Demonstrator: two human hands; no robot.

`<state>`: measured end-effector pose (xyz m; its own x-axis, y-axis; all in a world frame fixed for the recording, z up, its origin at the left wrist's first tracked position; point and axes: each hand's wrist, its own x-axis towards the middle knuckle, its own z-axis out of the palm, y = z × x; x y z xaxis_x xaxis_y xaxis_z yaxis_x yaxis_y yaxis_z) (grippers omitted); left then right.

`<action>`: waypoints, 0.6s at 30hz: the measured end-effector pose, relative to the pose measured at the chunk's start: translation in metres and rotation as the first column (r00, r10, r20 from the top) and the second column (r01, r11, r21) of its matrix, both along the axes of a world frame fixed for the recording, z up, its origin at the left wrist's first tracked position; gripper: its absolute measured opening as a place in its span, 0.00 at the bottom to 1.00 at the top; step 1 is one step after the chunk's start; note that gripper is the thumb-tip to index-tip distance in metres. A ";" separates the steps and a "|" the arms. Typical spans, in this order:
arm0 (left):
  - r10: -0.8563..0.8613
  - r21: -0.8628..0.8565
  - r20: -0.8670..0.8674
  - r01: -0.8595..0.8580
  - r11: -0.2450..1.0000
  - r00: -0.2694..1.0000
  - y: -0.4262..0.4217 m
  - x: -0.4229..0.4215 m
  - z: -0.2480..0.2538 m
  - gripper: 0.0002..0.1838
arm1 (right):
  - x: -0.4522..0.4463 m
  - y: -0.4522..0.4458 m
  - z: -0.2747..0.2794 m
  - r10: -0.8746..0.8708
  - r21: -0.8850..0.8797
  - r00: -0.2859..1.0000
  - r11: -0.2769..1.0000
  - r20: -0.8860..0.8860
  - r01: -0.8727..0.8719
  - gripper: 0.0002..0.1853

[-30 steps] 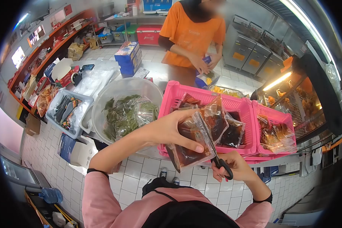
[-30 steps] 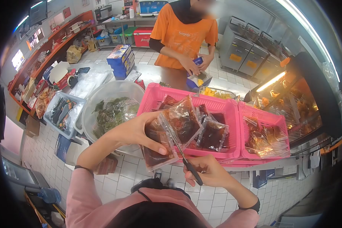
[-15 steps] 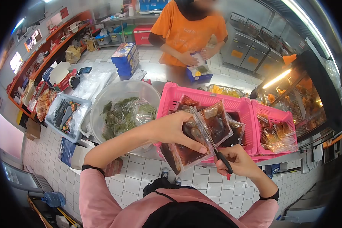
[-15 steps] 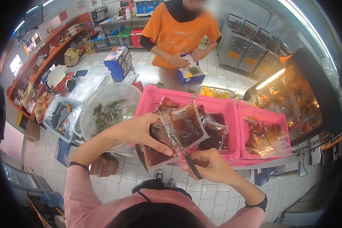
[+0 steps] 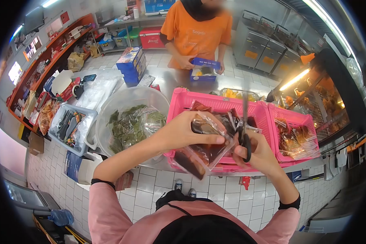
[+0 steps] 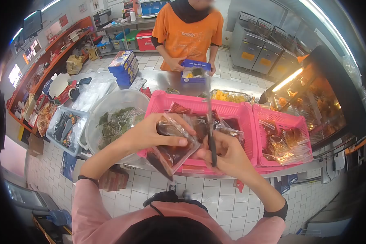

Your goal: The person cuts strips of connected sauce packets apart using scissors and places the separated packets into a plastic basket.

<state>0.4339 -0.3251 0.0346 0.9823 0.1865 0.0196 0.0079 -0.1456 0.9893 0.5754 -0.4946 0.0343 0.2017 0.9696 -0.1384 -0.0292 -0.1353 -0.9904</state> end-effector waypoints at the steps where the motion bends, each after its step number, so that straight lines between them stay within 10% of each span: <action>1: 0.059 0.019 0.000 -0.059 0.998 0.998 -0.002 -0.002 0.004 0.18 | -0.003 0.004 0.001 -0.006 0.000 1.000 1.000 -0.005 0.006 0.11; 6: 0.114 -0.074 -0.013 -0.115 0.991 0.993 -0.004 -0.007 -0.013 0.19 | -0.014 0.021 0.013 -0.187 0.150 0.976 0.968 -0.112 0.202 0.11; 8: 0.042 -0.363 0.079 -0.011 0.932 0.996 -0.011 -0.017 -0.009 0.30 | -0.015 0.022 0.019 -0.218 0.266 0.968 0.933 -0.126 0.244 0.11; 11: -0.043 -0.310 0.139 0.085 0.947 0.989 -0.013 -0.027 -0.005 0.40 | -0.014 0.021 0.023 -0.228 0.285 0.957 0.919 -0.180 0.272 0.11; 18: 0.256 -0.588 0.192 -0.097 0.803 0.947 -0.018 -0.039 -0.010 0.45 | 0.002 -0.007 0.026 -0.175 0.204 0.984 0.962 -0.044 0.180 0.13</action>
<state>0.3945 -0.3434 0.0241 0.9066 0.4113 0.0946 -0.2797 0.4176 0.8645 0.5770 -0.5015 0.0608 0.3725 0.9265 0.0533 -0.0593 0.0811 -0.9949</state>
